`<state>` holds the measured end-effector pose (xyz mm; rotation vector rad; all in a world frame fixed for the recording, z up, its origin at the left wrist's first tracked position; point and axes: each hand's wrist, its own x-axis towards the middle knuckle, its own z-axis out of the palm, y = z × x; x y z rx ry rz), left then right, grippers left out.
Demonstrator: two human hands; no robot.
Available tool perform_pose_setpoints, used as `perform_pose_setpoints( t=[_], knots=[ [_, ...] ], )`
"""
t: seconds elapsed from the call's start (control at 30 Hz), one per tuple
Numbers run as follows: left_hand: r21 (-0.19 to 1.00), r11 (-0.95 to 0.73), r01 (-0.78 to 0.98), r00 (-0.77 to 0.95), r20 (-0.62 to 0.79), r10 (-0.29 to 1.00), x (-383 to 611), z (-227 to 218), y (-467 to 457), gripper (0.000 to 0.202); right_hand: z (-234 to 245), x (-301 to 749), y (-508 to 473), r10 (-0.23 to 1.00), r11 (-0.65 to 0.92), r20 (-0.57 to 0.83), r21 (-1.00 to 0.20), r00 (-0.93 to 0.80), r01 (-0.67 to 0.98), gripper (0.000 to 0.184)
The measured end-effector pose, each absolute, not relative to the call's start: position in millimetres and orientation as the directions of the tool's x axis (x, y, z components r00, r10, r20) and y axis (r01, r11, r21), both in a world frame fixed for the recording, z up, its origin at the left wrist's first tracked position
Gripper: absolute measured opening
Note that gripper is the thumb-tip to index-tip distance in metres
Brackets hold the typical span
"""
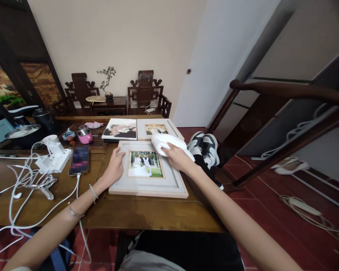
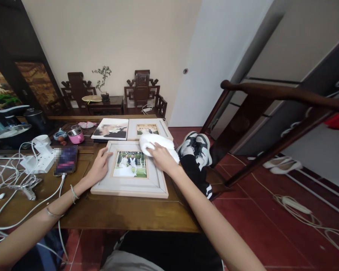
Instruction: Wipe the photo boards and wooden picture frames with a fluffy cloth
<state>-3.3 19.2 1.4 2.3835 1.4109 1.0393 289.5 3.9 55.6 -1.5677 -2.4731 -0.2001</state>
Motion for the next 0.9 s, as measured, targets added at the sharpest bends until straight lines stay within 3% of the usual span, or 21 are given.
perform_pose_setpoints(
  t=[0.2,0.33,0.43,0.57,0.7,0.9],
  knots=[
    [0.503,-0.518,0.692,0.303,0.449,0.841,-4,-1,21,0.047,63,281,-77,0.853,0.5,0.135,0.058,-0.503,0.864,0.064],
    [0.513,-0.521,0.682,0.328,0.421,0.845,-5,-1,23,0.053,73,287,-116,0.848,0.526,0.094,-0.028,-0.521,0.85,0.062],
    [0.511,-0.548,0.662,0.381,0.401,0.833,-5,3,21,0.053,79,288,-94,0.874,0.462,0.193,-0.049,-0.446,0.885,0.055],
    [0.486,-0.531,0.694,0.413,0.336,0.847,-4,6,19,0.044,80,261,-25,0.817,0.45,0.357,0.093,-0.452,0.888,0.053],
    [0.461,-0.544,0.701,0.421,0.347,0.838,-4,4,20,0.042,75,214,22,0.742,0.612,0.199,0.189,-0.64,0.768,0.061],
    [0.45,-0.538,0.712,0.413,0.35,0.841,-3,-1,19,0.043,67,212,28,0.791,0.587,0.103,0.154,-0.604,0.795,0.058]
  ],
)
